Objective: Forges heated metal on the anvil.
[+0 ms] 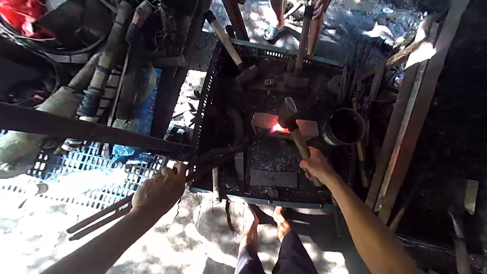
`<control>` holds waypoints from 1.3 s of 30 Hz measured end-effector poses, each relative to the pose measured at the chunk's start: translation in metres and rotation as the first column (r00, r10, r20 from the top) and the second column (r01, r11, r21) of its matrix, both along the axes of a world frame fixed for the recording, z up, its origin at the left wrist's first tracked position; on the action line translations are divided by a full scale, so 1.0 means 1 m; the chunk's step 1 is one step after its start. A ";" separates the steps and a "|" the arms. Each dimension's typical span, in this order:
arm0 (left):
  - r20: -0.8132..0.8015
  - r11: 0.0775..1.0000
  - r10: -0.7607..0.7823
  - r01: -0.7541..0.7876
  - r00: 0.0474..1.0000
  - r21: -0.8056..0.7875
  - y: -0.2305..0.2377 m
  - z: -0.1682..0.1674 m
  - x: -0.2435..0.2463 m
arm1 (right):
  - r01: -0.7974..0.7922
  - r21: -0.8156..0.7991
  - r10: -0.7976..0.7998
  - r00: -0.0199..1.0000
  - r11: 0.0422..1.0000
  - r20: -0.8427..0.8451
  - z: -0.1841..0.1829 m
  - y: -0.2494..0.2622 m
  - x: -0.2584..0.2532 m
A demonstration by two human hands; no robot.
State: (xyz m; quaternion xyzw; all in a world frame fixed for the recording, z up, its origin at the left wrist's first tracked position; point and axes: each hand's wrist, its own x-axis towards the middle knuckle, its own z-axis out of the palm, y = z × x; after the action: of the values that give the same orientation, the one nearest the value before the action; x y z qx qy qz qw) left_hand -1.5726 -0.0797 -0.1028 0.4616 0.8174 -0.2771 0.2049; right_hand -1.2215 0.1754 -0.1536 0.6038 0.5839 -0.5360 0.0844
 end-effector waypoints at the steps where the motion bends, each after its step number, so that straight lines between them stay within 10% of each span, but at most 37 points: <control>1: 0.006 1.000 0.001 0.000 1.000 -0.024 0.000 0.006 0.002 | 0.003 -0.003 -0.003 1.000 1.000 0.013 0.010 -0.004 0.005; 9: -0.099 0.993 -0.108 0.102 0.989 -0.057 0.015 0.032 0.002 | -0.027 -0.002 0.028 0.999 1.000 0.023 -0.022 0.007 0.003; 13: 0.012 0.989 -0.013 0.015 1.000 -0.147 0.036 0.044 0.003 | -0.125 -0.058 0.131 0.984 0.991 0.123 0.019 -0.017 0.024; 16: 0.327 0.967 0.185 -0.112 0.927 -0.229 0.034 -0.008 0.017 | -0.158 -0.006 0.156 0.971 0.987 0.182 0.019 -0.016 0.019; 20: 0.726 0.926 0.334 -0.352 0.600 -0.135 -0.007 -0.133 0.099 | -0.261 0.044 0.229 0.906 0.964 0.355 -0.024 0.017 -0.009; 26: 0.722 0.726 0.558 -0.662 0.410 -0.186 -0.022 -0.189 0.209 | -0.203 0.061 0.166 0.912 0.977 0.375 -0.070 0.016 -0.006; 34: 0.537 0.774 0.585 -0.617 0.607 -0.145 -0.035 -0.108 0.204 | 0.010 -0.096 0.002 0.992 0.995 0.130 0.048 0.020 -0.005; 39: 0.554 0.736 0.624 -0.654 0.552 -0.177 -0.067 -0.164 0.211 | -0.001 0.055 -0.002 0.998 0.998 0.055 0.098 0.018 0.027</control>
State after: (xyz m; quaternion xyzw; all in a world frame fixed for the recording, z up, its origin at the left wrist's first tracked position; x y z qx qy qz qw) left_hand -1.3611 -0.1467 -0.2666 0.1994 0.8316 -0.0091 0.5183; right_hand -1.1950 0.1932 -0.0552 0.6205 0.5959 -0.5028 0.0838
